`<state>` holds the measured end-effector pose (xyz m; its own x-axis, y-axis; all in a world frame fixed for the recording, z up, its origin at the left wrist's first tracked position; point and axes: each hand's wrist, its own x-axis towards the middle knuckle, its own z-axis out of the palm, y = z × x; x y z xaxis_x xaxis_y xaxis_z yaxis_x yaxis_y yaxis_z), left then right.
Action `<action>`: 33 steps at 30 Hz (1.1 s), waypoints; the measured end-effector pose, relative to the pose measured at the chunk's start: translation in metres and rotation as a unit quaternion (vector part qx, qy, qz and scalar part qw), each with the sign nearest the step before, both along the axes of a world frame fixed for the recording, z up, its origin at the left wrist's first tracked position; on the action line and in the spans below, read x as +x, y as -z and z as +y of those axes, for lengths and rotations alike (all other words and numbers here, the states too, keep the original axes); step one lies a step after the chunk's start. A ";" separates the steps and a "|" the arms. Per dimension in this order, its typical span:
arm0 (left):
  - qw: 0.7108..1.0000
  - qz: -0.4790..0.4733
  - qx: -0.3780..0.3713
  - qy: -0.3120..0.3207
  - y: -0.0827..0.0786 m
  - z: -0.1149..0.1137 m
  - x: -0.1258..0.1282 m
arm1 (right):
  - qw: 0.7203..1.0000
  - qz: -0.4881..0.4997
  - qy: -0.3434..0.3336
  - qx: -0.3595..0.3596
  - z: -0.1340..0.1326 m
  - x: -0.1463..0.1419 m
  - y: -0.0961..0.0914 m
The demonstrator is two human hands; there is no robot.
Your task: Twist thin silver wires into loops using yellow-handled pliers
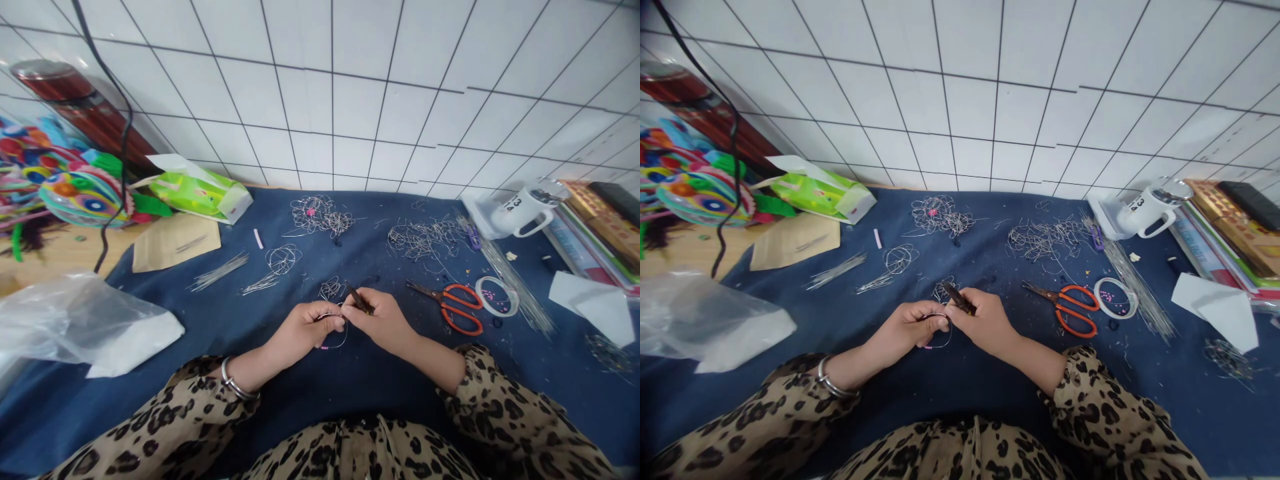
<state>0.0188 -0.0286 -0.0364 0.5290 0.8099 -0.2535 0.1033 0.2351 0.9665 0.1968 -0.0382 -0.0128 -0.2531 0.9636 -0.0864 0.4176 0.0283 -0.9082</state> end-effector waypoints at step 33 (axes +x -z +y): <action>0.999 -0.013 0.032 -0.031 -0.001 0.005 -0.006 | 0.943 -0.262 -0.130 0.159 0.006 0.027 0.002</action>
<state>0.0133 -0.0233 -0.0351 0.4829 0.8556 -0.1863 0.0651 0.1771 0.9820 0.2238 -0.0321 -0.0143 -0.4863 0.8736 0.0174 0.7488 0.4270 -0.5069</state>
